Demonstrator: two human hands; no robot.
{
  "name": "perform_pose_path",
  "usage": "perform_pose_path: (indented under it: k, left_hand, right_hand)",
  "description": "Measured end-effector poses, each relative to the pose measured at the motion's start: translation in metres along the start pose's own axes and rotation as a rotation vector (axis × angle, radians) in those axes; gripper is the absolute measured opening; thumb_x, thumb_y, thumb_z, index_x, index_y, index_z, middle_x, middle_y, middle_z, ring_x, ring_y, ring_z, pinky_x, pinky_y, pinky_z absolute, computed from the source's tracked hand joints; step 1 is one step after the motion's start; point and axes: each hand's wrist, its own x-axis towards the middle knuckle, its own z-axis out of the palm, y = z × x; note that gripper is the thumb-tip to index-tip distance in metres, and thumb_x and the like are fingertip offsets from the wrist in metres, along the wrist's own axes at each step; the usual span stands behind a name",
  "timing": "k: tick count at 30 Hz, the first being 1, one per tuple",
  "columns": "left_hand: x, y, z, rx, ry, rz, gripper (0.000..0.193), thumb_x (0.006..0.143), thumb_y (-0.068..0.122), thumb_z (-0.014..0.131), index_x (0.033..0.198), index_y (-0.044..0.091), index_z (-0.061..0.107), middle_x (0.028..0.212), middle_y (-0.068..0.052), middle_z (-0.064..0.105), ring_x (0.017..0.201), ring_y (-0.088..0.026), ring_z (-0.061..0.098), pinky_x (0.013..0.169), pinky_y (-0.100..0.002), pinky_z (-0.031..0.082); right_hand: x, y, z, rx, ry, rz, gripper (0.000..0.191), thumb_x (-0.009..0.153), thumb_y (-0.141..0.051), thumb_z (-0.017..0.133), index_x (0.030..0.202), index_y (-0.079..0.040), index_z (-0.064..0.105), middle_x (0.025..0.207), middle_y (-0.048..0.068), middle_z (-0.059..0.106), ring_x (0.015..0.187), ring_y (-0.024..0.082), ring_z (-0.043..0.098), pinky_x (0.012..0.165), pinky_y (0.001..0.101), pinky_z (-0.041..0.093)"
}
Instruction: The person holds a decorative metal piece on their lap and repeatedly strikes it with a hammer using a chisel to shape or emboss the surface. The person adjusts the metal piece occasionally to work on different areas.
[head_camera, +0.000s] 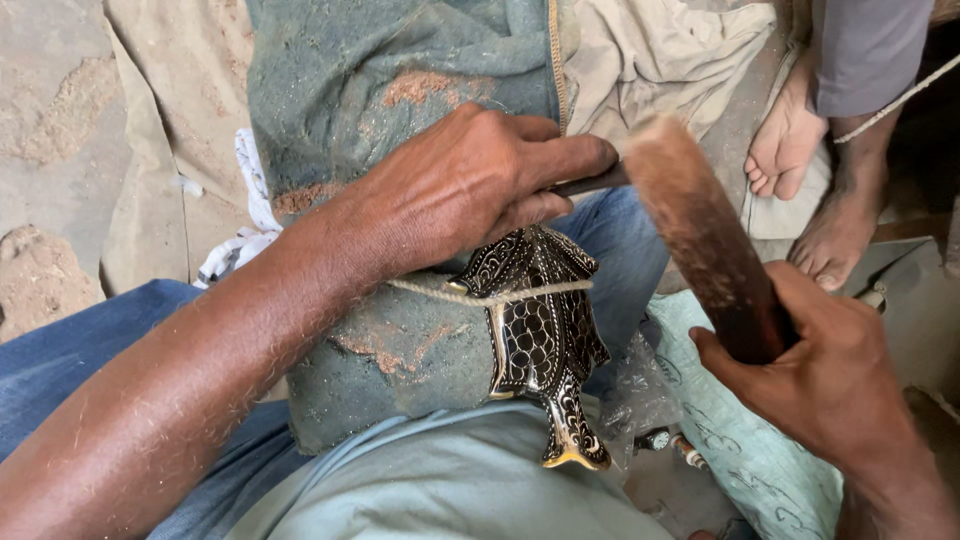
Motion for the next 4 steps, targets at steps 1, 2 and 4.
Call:
perform_pose_path:
  k: [1,2,4]
  left_hand:
    - [0.0005,0.001,-0.0017,-0.008,-0.008,0.003,0.04,0.094,0.021,0.072,0.131,0.011,0.058,0.103,-0.014,0.072,0.087,-0.039,0.072,0.073,-0.051,0.056]
    - [0.0029,0.0012,-0.0038,-0.014,-0.014,0.011,0.04,0.094,0.021,0.072,0.131,0.011,0.059,0.104,-0.014,0.072,0.088,-0.039,0.072,0.072,-0.05,0.056]
    - [0.0046,0.0015,-0.0059,0.011,-0.056,-0.007,0.042,0.094,0.024,0.072,0.132,0.012,0.059,0.103,-0.014,0.073,0.088,-0.041,0.071,0.073,-0.052,0.056]
  right_hand:
    - [0.0011,0.0029,-0.0006,-0.149,-0.044,-0.009,0.039,0.074,-0.016,0.095,0.095,0.001,0.066,0.068,0.012,0.063,0.057,0.022,0.063,0.054,0.036,0.051]
    - [-0.0007,0.0049,0.0009,-0.022,0.017,-0.043,0.037,0.078,-0.016,0.091,0.098,0.0,0.064,0.072,0.01,0.066,0.061,0.019,0.066,0.057,0.033,0.054]
    - [-0.0085,0.0079,0.0093,0.226,0.114,-0.123,0.033,0.086,-0.015,0.082,0.105,-0.001,0.06,0.08,0.006,0.071,0.069,0.015,0.072,0.063,0.0268,0.059]
